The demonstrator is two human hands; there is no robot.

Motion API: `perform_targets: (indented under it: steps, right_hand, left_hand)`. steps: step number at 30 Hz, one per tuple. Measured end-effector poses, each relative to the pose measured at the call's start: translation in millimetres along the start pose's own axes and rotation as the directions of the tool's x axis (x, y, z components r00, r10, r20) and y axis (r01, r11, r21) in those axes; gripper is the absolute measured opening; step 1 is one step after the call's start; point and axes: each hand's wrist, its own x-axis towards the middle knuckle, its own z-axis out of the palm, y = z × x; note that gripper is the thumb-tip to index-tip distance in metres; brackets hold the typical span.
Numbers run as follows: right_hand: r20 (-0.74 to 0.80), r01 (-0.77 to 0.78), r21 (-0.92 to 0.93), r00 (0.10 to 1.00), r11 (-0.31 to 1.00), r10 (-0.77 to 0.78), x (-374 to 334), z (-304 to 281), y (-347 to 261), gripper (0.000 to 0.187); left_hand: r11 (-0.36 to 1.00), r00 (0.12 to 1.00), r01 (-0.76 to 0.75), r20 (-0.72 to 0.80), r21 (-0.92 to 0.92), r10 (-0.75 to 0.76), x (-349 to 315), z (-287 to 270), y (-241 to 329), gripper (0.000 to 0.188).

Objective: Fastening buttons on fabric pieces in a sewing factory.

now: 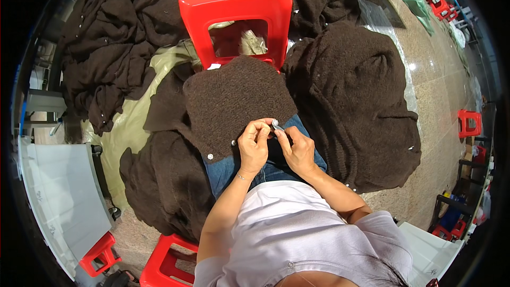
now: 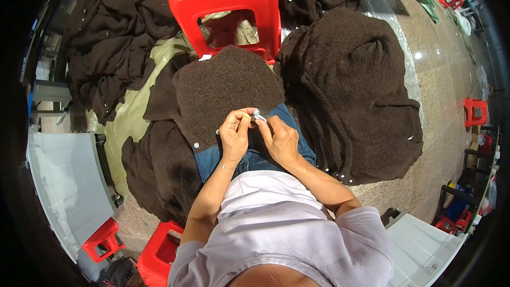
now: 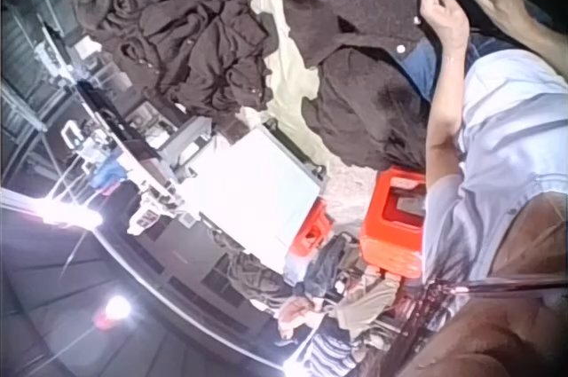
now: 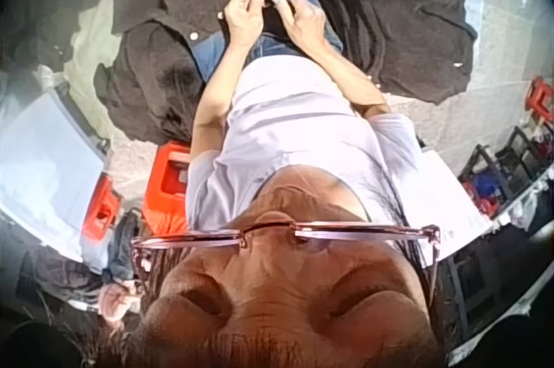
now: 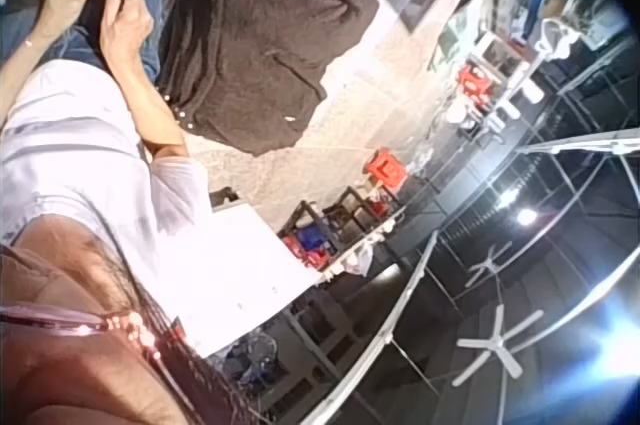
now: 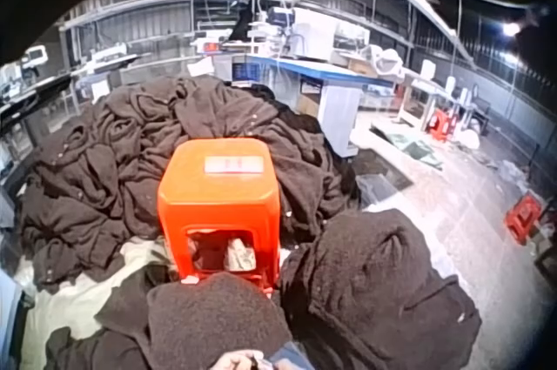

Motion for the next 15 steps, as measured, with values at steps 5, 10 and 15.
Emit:
perform_targets:
  steps: [5,10,15]
  right_hand:
    - [-0.01,0.044,-0.037,0.999,0.998,-0.045,2,-1,-2,0.023]
    - [-0.03,0.061,-0.041,0.998,0.997,-0.062,3,0,-1,0.026]
    - [0.037,-0.178,0.395,0.983,0.901,0.178,1,13,17,0.037]
  left_hand:
    - [0.999,1.0,0.01,-0.01,-0.042,-0.01,1,0,2,0.008]
    - [1.0,1.0,-0.004,0.004,-0.023,0.004,2,0,1,0.007]
    - [0.983,0.996,-0.094,0.012,0.16,0.093,-5,-4,7,0.006]
